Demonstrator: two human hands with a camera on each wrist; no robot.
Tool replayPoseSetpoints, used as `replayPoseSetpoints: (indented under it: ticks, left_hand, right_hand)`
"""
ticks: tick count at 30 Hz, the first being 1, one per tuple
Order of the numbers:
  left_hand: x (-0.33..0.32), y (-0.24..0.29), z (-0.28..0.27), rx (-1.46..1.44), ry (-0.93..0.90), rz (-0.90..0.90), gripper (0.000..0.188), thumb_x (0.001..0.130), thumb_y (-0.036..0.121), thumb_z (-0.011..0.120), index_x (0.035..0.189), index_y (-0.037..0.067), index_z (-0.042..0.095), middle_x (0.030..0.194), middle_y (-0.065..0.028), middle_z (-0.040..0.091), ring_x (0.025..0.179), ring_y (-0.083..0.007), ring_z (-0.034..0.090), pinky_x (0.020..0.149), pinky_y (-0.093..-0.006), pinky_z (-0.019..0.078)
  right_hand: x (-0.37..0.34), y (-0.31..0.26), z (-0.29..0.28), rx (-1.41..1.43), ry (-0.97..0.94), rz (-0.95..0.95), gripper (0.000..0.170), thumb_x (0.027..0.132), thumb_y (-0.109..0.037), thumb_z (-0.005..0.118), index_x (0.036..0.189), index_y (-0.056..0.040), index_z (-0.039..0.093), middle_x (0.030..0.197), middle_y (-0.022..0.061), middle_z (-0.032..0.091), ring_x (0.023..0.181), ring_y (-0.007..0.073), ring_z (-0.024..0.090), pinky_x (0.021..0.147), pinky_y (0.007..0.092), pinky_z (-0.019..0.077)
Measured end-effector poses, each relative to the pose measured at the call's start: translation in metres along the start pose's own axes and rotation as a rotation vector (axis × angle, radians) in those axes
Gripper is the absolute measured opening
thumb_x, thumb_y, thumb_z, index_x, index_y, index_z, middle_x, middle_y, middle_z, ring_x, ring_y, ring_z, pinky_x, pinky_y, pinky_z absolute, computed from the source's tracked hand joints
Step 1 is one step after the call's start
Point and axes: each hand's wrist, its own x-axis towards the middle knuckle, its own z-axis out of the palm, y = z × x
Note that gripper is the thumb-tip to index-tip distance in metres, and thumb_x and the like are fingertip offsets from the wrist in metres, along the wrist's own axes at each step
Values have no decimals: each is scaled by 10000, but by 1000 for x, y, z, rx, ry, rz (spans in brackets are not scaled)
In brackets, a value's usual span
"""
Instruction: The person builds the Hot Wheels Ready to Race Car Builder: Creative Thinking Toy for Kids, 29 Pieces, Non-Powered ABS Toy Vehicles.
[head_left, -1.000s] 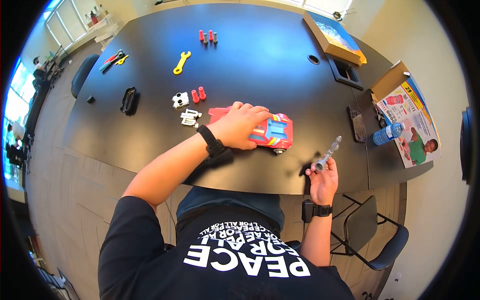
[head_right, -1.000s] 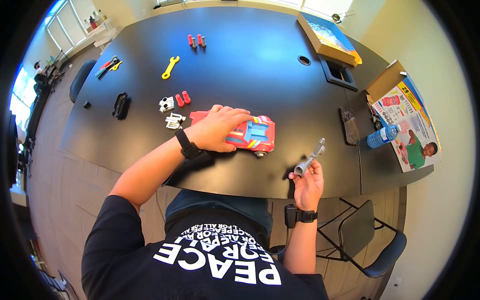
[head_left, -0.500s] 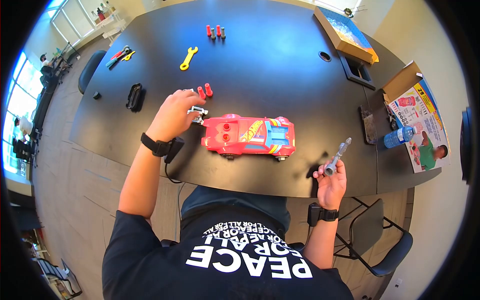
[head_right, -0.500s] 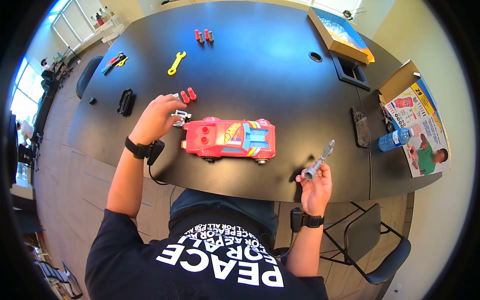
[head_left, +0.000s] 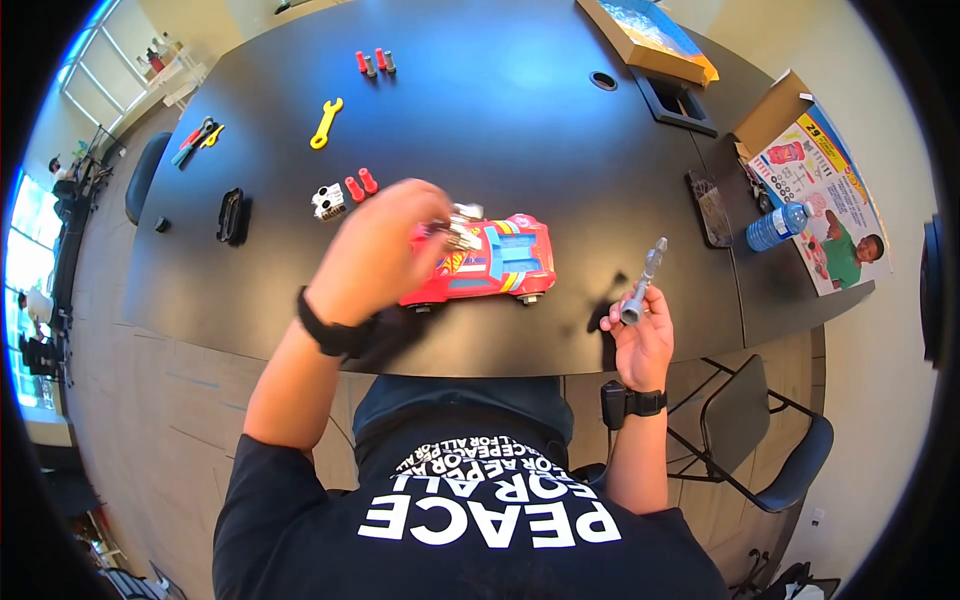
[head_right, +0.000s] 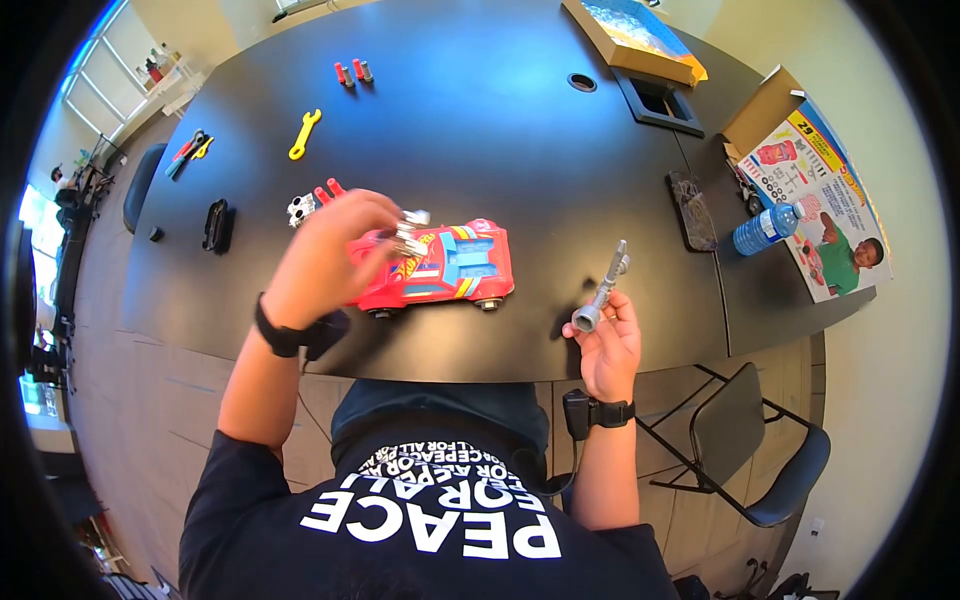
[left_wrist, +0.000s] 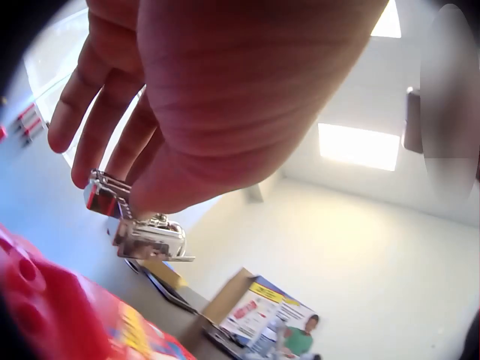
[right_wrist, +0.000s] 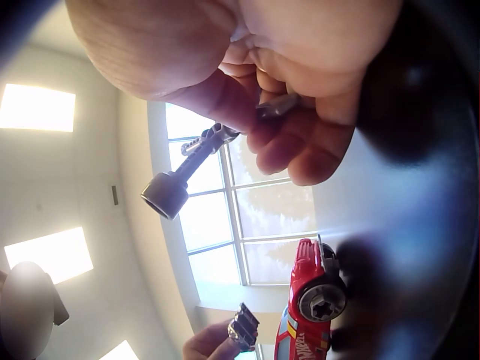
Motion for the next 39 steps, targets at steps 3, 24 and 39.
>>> replayPoseSetpoints:
  ticks: [3,24,39]
  left_hand:
    - [20,19,44,243,-111,106,134,873,64,766,991,38,709,1038,-102,711,1021,-338,682,907,-447,558]
    - [-4,-17,81,119,-247,260,648,952,309,818,1542,128,622,1561,-134,612,1445,-361,564,1243,-543,416]
    - [-55,-178,-59,309,-8,-368,568,841,87,886,1367,-10,697,1387,-196,721,1304,-387,674,1138,-452,514]
  right_hand:
    - [-1,1,0,0,-1,-8,351,1056,5,595,1401,-29,540,1204,114,678,965,234,689,819,455,592]
    - [0,3,-5,-16,-33,-1,345,1075,0,594,1414,-23,538,1186,129,671,969,251,690,814,454,588]
    - [2,1,-3,-47,-29,-11,328,1064,1,565,1391,-5,535,1163,127,661,943,240,674,810,436,581]
